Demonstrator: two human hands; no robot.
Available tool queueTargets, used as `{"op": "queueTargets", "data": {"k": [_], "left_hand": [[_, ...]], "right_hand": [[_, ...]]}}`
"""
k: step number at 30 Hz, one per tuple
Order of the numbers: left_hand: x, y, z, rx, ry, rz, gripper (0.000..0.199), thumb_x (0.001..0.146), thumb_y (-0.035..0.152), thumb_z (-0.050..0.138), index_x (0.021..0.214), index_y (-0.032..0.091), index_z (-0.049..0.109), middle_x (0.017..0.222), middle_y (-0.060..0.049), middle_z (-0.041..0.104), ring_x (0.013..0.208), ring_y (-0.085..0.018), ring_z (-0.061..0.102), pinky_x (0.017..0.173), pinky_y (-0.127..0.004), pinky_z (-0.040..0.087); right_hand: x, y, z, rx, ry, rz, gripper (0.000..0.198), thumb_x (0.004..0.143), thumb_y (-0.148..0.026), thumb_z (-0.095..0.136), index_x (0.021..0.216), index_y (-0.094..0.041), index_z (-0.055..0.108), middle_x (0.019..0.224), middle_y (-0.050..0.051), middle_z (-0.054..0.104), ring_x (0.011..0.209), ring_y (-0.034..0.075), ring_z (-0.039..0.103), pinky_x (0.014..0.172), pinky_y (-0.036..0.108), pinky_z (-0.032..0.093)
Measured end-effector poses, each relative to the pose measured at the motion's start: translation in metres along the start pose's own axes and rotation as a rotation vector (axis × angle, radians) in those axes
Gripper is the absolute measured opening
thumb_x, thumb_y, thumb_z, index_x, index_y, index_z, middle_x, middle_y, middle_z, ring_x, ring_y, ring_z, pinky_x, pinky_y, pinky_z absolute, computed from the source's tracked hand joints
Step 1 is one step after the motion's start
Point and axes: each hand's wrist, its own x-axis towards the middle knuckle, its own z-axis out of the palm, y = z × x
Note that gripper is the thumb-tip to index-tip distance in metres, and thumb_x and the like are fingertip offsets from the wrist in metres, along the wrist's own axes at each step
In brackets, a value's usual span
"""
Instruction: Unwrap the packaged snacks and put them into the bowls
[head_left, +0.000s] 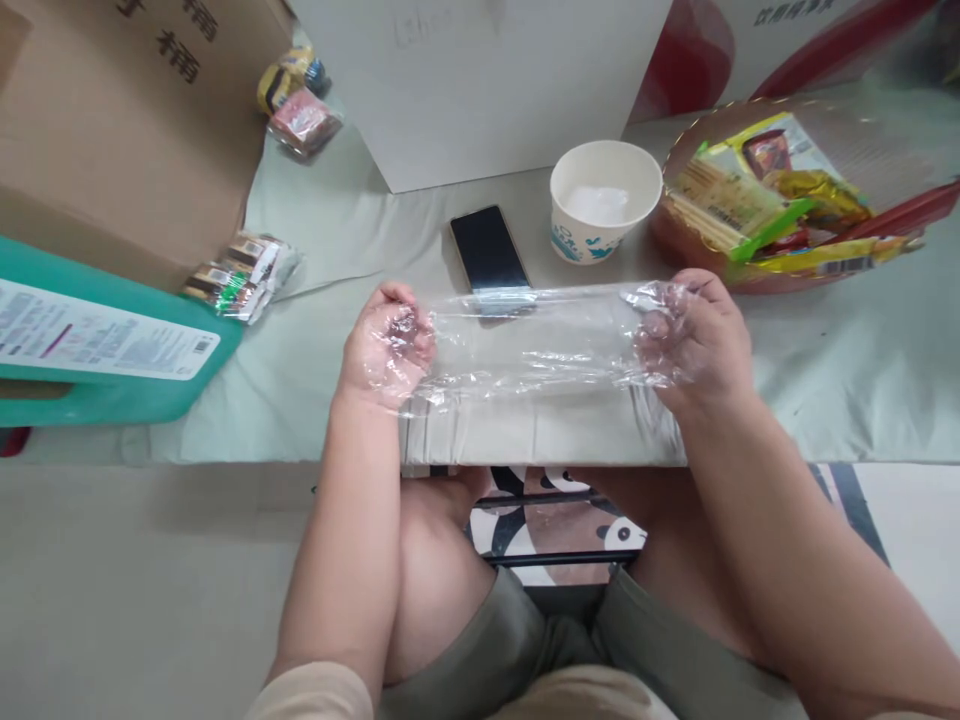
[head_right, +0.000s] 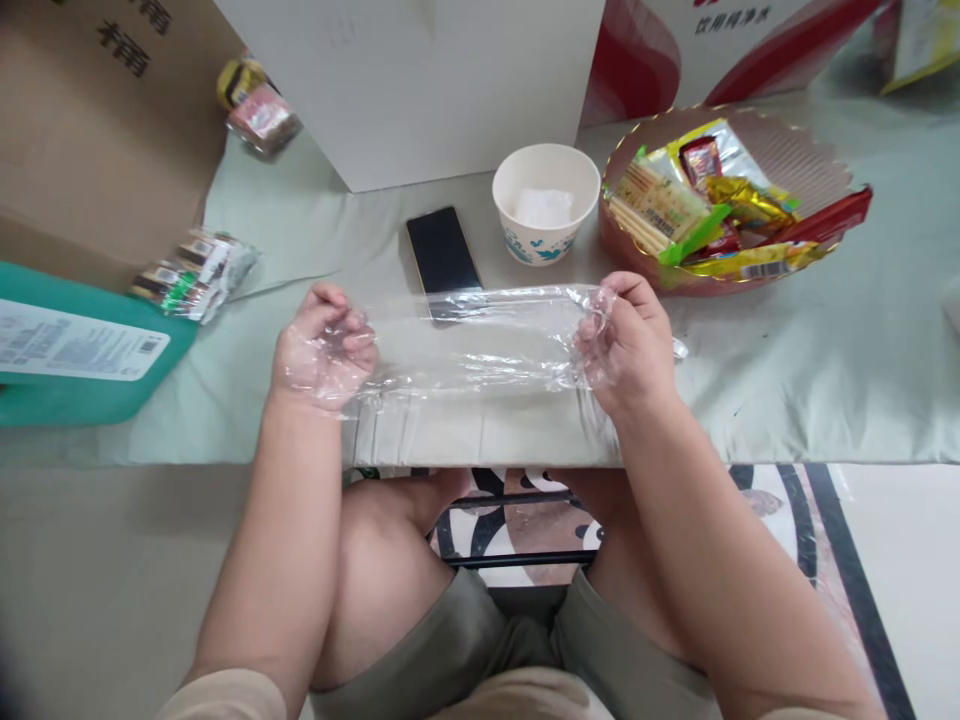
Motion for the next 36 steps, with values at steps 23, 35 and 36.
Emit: {"op": "queueTargets", "data": {"k": [23, 35, 36], "left_hand": [[-0.001, -0.003, 0.019, 0.062, 0.156, -0.038, 0.011, 0.073, 0.013, 0.06, 0.063, 0.017, 0.058, 0.063, -0.001, 0.063, 0.051, -0.009, 0.06, 0.05, -0.018, 0.049], [-0.009, 0.01, 0.029, 0.017, 0.151, -0.233, 0.016, 0.065, 0.011, 0.063, 0.08, 0.014, 0.064, 0.074, 0.0, 0.065, 0.047, -0.008, 0.056, 0.034, -0.016, 0.029], [-0.009, 0.009, 0.029, 0.021, 0.144, -0.213, 0.02, 0.061, 0.008, 0.063, 0.08, 0.014, 0.064, 0.075, 0.0, 0.065, 0.046, -0.007, 0.055, 0.034, -0.016, 0.029]], "right_hand": [[0.003, 0.001, 0.003, 0.222, 0.171, 0.027, 0.025, 0.053, -0.001, 0.056, 0.067, -0.021, 0.052, 0.067, -0.008, 0.055, 0.043, 0.002, 0.035, 0.037, 0.013, 0.027], [0.006, 0.0, -0.015, 0.129, 0.061, -0.027, 0.021, 0.071, -0.023, 0.073, 0.072, -0.024, 0.052, 0.065, -0.007, 0.044, 0.046, 0.005, 0.04, 0.041, 0.021, 0.031], [0.006, -0.001, -0.016, 0.12, 0.072, -0.003, 0.024, 0.067, -0.019, 0.074, 0.073, -0.024, 0.052, 0.064, -0.007, 0.043, 0.045, 0.005, 0.038, 0.04, 0.02, 0.029]]}}
